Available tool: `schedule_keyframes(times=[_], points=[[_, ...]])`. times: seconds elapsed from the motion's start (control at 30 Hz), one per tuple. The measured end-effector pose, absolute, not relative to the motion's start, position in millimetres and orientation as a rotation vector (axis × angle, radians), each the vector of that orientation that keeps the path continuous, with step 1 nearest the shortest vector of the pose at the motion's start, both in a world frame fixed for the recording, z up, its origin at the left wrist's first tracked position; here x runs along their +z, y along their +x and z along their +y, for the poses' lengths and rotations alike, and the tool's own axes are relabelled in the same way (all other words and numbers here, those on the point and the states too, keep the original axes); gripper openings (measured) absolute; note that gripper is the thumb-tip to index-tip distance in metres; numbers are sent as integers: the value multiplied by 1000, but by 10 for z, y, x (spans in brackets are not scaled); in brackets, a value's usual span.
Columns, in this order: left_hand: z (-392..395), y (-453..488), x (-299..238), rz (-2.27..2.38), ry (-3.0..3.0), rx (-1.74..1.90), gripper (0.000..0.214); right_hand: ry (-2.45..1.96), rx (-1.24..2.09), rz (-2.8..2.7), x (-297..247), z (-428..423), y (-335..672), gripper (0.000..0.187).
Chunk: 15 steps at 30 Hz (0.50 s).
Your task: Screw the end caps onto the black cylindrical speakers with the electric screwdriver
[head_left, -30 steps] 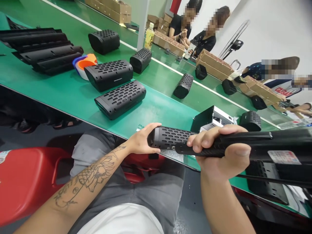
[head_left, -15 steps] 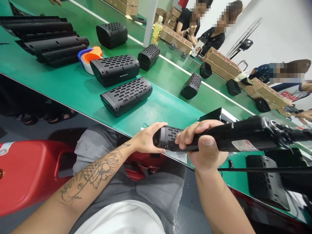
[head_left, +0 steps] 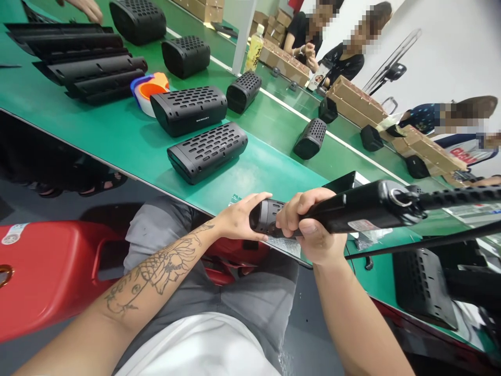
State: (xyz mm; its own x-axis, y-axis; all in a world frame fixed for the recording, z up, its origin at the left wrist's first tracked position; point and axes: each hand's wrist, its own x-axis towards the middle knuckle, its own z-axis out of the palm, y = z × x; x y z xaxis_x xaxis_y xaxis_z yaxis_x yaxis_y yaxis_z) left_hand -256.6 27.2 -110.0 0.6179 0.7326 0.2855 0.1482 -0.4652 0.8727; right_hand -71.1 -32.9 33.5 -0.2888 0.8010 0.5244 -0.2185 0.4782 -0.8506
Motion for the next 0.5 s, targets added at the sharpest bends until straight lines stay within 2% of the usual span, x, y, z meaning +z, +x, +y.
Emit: schedule_keyframes(times=[0.17,0.3,0.37,0.43,0.5], points=[[345,-2578,-1094,707,1966,819,131,-579,987,-1588,210,-364,-752,20],[221,-2610,-1148,819,2103,887,126,-569,901,-1377,478,-434,-666,27],[-62,-2594,-1231,933,2282,1076,120,-554,816,-1203,702,-473,-426,33],[-504,-2545,-1334,1148,2424,1330,123,-698,611,-1067,862,-475,-56,38],[-1001,-2471,-1420,1324,2486,1381,119,-912,323,-948,882,-420,369,34]])
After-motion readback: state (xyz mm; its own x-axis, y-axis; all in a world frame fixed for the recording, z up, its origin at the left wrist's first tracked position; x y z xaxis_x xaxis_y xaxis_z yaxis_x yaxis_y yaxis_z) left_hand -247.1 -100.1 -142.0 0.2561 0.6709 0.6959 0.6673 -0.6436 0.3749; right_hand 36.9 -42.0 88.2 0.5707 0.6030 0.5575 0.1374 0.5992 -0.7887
